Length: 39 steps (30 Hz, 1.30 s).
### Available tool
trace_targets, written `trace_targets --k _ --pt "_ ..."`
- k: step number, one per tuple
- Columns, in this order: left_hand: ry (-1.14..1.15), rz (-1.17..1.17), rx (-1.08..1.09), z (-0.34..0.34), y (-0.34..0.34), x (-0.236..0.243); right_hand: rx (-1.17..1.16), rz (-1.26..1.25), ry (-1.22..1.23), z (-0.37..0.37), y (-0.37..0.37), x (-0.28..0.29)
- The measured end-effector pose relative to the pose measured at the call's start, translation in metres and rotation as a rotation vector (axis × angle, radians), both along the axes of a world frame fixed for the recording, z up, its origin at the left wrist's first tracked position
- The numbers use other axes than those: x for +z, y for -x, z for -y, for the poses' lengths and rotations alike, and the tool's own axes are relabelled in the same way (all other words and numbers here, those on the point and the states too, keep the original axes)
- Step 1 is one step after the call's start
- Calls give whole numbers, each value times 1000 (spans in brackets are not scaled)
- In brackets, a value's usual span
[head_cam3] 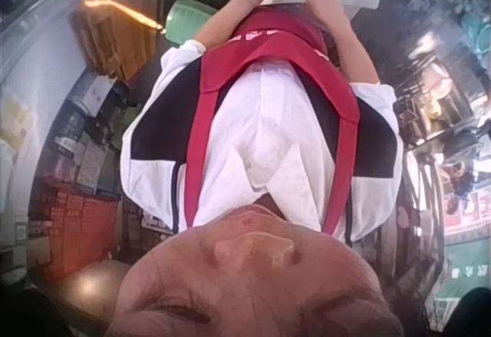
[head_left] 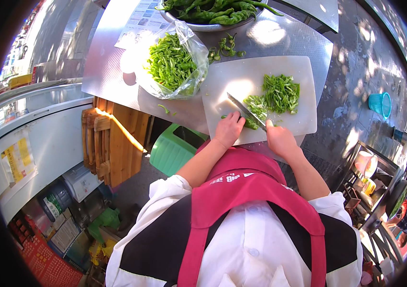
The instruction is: The person chops green peppers on a white cutting board using a large knife. They pick up whole peppers from a metal bowl, slice them into small pieces, and place the chopped pieces into a clear plastic bag.
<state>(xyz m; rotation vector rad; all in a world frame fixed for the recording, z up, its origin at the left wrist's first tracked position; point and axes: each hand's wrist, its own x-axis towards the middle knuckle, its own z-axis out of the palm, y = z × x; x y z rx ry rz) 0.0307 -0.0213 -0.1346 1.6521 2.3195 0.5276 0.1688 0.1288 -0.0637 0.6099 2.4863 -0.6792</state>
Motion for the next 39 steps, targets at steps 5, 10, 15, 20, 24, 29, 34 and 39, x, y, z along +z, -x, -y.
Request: trace_targets --k 5,10,15,20,24,29,34,39 --pt "-30 -18 -13 -3 -5 4 -84 -108 -5 15 -6 -43" --pt "-57 2 -4 0 -1 -2 25 25 -1 1 10 4" --pt "-31 -12 -32 0 -3 4 -80 -49 15 19 9 -40" --pt "-72 46 -27 -1 -3 -2 -90 -45 34 19 8 -43" --pt "-81 53 -20 -2 0 -5 -59 -46 38 13 21 -30" --pt "-110 83 -13 0 -1 -3 -90 -107 13 28 11 -54" --pt "-129 -71 -7 -5 6 -2 -117 -194 124 -8 10 -53" --pt "-100 -140 -63 -8 13 -4 -78 -139 56 -19 14 -22"
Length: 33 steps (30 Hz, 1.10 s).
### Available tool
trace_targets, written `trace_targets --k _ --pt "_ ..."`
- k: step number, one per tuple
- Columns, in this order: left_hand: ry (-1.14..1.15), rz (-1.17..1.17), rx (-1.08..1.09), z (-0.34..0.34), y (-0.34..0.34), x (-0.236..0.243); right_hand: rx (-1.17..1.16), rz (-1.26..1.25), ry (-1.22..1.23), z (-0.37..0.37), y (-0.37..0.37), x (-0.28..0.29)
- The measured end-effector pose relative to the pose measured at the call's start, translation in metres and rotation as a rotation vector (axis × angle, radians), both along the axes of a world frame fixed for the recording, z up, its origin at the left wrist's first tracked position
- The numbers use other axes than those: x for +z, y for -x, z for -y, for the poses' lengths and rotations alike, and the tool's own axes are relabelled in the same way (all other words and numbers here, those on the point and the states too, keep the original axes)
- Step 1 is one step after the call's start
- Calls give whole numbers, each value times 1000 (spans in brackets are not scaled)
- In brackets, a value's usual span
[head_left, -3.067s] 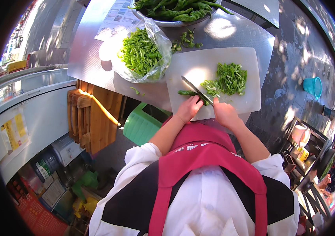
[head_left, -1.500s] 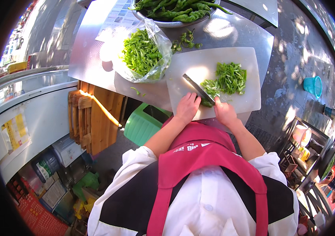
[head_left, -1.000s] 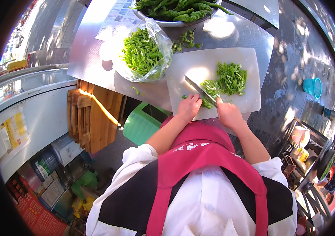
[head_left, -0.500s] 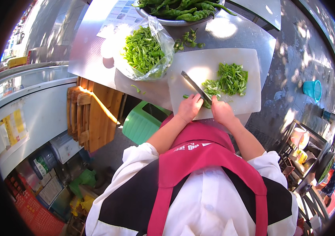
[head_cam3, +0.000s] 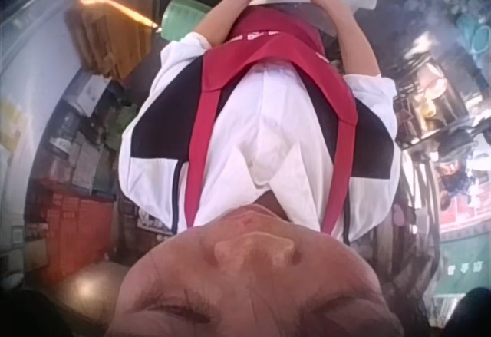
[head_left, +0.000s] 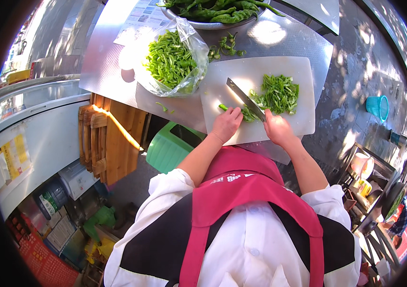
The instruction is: The person chops green peppers on a white cutting board using a large knife. They pick up whole peppers from a metal bowl, slice them into small pieces, and place the chopped pieces into a clear plastic bag.
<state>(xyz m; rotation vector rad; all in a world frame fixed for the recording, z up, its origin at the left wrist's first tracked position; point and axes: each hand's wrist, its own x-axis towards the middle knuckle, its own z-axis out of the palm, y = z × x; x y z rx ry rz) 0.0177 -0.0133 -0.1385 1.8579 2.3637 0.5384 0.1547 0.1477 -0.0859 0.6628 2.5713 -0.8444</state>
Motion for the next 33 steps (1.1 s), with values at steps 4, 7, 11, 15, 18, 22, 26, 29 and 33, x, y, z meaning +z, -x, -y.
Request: trace_targets --k 4,7,11,15,18,22,26,29,33 --pt "-16 6 6 2 -3 -4 63 120 -52 14 3 20" --pt "-12 70 4 1 -2 -6 19 58 -61 32 -4 -24" --pt "52 76 19 7 -3 -5 51 80 -57 24 18 -5" --pt "18 163 18 7 0 -11 40 51 -70 36 13 -23" --pt "-84 259 37 4 1 -9 17 40 -52 35 23 -26" --pt "-123 330 58 12 0 -18 34 16 -16 24 28 -4" --pt "-113 411 36 9 0 -20 -36 -16 -1 39 22 -41" --pt "-97 474 70 13 -1 -16 7 -11 28 22 30 -5" --pt "-210 445 39 12 4 -24 -64 -16 3 47 26 -36"
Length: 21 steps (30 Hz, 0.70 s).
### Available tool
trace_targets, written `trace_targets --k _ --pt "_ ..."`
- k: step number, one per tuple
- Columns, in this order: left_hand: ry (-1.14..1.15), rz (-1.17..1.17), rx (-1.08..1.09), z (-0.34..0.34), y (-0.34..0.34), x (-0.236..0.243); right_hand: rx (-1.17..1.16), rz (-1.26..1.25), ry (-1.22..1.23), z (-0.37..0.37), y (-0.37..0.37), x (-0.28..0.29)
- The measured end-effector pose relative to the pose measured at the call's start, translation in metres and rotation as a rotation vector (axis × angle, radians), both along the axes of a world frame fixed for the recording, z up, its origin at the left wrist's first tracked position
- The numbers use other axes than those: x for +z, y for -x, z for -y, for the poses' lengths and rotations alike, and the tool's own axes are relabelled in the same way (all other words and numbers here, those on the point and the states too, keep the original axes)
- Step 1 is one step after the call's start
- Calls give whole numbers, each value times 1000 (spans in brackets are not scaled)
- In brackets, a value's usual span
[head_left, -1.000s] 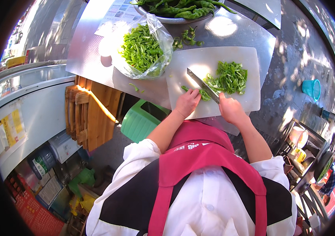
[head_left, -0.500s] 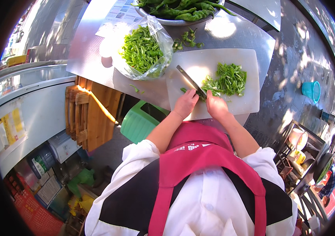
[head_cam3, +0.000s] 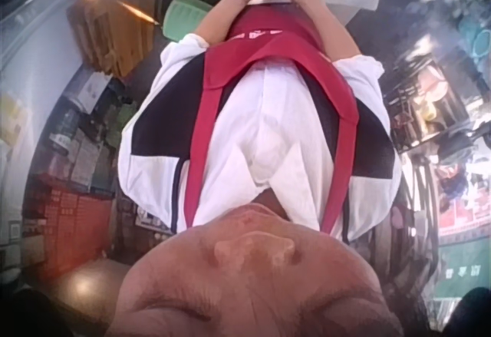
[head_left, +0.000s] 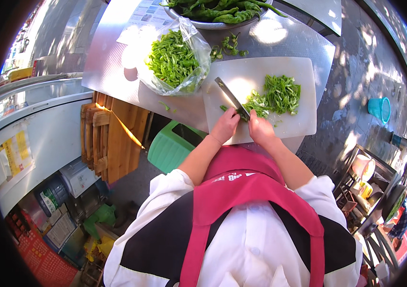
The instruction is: The person chops green peppers on a white cutting board using a large knife. They pick up whole peppers from a metal bowl, slice them into small pieces, and place the chopped pieces into a clear plastic bag.
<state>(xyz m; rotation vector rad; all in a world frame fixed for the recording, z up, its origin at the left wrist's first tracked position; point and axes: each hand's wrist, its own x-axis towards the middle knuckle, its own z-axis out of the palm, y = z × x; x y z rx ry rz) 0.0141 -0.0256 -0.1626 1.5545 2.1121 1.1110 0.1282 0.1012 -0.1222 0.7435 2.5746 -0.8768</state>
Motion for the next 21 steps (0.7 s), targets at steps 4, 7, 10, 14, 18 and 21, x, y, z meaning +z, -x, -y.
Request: trace_targets --k 4,7,10,14,18,21 --pt "113 3 91 3 -3 15 -5 70 41 -7 -2 4" --pt "158 -59 211 0 -3 27 -13 51 -13 0 -19 -8" --pt "194 -131 142 5 -7 14 -28 35 14 -4 -15 1" --pt "202 -132 143 7 -9 10 62 28 41 -26 -7 38" --pt "221 -159 115 7 -10 10 45 190 -14 -10 -21 54" --pt "229 -166 92 5 -9 13 -28 100 -22 3 -18 29"
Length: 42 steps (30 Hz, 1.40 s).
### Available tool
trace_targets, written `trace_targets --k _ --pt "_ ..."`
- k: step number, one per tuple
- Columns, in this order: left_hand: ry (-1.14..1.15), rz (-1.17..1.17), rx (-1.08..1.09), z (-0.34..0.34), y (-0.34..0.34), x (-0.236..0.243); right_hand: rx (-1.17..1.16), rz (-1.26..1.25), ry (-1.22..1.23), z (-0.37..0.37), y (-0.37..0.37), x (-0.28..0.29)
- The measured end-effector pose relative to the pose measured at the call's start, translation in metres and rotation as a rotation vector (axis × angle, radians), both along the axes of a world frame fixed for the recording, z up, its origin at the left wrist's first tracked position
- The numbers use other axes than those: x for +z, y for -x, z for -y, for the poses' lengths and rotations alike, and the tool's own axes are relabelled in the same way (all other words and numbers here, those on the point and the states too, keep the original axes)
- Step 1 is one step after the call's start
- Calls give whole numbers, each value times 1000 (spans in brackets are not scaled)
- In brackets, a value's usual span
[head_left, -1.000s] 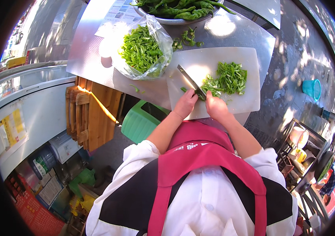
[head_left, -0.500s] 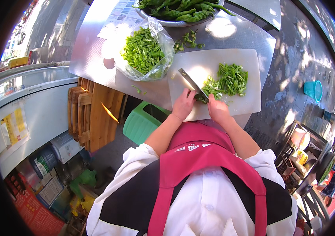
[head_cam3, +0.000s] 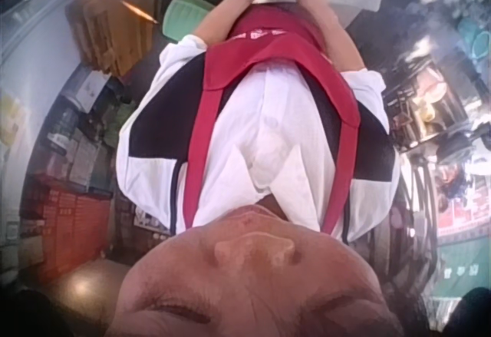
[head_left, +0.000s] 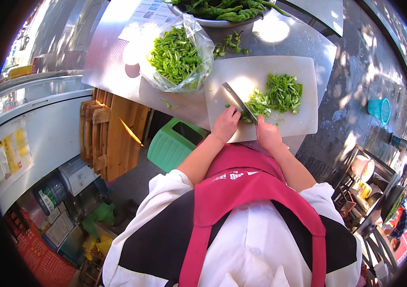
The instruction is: The person chops green peppers on a white cutting board using a large knife. They pick up whole peppers from a metal bowl, slice them into small pieces, and place the chopped pieces into a clear plastic bag.
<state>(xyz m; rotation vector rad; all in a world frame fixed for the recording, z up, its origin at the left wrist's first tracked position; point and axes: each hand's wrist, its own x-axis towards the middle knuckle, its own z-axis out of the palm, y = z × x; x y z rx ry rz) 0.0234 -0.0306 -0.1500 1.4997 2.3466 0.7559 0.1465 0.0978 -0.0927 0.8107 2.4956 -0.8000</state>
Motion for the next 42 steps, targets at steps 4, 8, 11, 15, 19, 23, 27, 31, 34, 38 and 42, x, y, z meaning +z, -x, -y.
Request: trace_targets --k 4,8,11,15,19,23,27,31,34,38,42 --pt "-3 -16 -5 5 0 -3 72 33 38 -14 6 24" --pt "-57 -15 -31 2 0 -2 35 11 3 3 -4 -13" --pt "-12 -22 -51 8 -2 -2 65 -52 9 -9 3 -10" --pt "-71 -11 -48 6 1 -5 20 -93 44 1 6 0" --pt "-90 -13 -72 6 2 -5 36 -91 54 -7 13 -7" --pt "-95 -5 -68 7 0 -4 48 -141 40 1 5 -10" --pt "-101 -15 -65 8 2 -5 93 -91 53 -5 16 -11" --pt "-124 1 -71 8 -2 0 64 -257 5 6 1 -35" --pt "-61 -8 -78 11 0 -4 49 -166 57 -2 16 -19" --pt "-101 -8 -57 14 -1 -4 85 -141 86 -5 13 -11" --pt "-113 -7 -61 12 3 -2 46 -191 93 0 14 -27"
